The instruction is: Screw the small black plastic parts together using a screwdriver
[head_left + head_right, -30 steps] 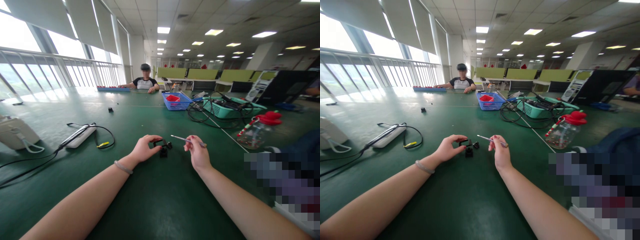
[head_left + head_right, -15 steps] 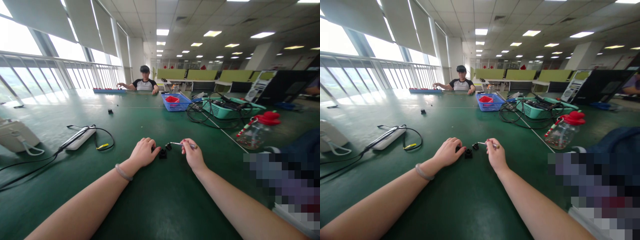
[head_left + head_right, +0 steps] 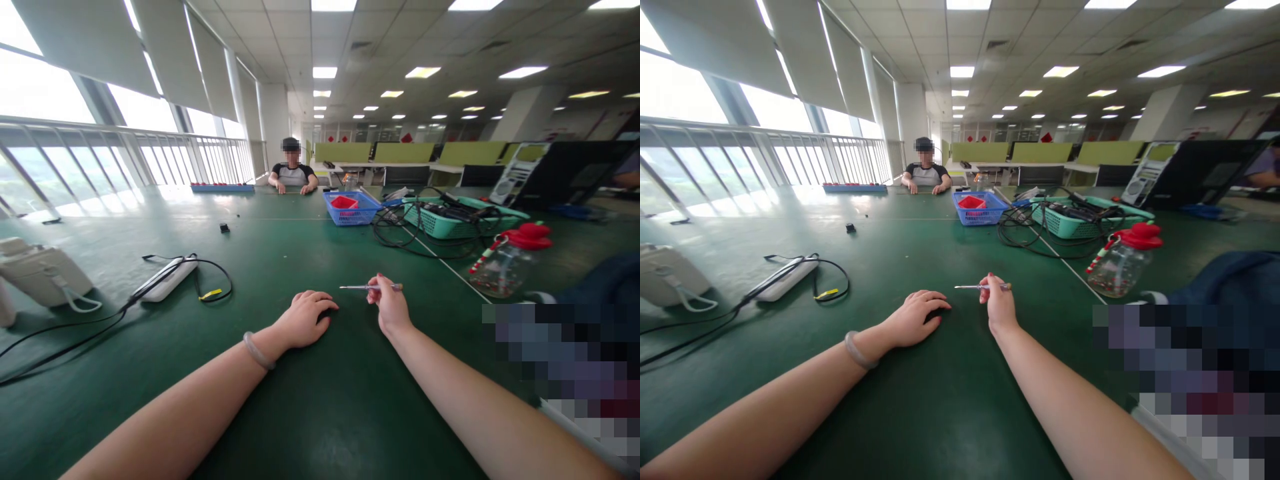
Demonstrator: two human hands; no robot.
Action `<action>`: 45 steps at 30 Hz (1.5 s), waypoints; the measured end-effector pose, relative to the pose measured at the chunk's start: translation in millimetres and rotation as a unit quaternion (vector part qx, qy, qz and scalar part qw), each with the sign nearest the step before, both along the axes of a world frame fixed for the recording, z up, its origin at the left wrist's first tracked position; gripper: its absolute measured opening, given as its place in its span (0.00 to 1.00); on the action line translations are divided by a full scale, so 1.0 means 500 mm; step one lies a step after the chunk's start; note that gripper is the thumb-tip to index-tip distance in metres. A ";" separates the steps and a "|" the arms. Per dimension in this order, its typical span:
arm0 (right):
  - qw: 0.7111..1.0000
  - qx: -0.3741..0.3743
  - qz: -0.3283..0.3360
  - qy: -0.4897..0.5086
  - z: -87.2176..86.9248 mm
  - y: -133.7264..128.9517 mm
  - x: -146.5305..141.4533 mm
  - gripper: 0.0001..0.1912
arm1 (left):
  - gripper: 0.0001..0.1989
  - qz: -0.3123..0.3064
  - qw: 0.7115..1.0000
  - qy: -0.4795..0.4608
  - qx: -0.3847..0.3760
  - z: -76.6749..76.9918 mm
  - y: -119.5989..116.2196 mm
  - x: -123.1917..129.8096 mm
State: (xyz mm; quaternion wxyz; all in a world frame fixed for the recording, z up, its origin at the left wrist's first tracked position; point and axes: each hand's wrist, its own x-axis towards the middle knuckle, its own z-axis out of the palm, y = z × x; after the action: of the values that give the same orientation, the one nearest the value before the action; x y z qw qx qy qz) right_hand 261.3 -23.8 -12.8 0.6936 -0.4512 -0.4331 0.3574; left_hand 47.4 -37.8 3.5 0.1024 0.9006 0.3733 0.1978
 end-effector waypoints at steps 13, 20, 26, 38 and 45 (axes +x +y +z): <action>0.994 -0.030 0.035 0.100 0.012 -0.009 -0.001 0.16 | 0.23 0.097 0.993 0.042 -0.058 0.015 -0.110 -0.234; 0.986 -0.045 0.036 0.156 0.013 -0.002 0.000 0.16 | 0.23 0.279 0.957 0.080 -0.020 -0.011 -0.053 -0.486; 0.984 -0.051 0.042 0.168 0.013 -0.002 0.000 0.16 | 0.25 0.285 0.952 0.107 -0.040 -0.010 -0.018 -0.566; 0.984 -0.053 0.051 0.161 0.008 0.002 0.000 0.18 | 0.25 0.350 0.934 0.066 -0.008 0.022 0.001 -0.552; 0.984 -0.056 0.056 0.157 0.012 0.000 -0.002 0.18 | 0.24 0.414 0.910 -0.008 0.021 0.044 -0.026 -0.584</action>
State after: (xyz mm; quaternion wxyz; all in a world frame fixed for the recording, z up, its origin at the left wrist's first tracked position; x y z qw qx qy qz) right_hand 260.4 -24.0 -6.8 0.7052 -0.4029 -0.3228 0.4860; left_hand -244.6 -50.6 25.6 -0.0042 0.6650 0.7080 0.2377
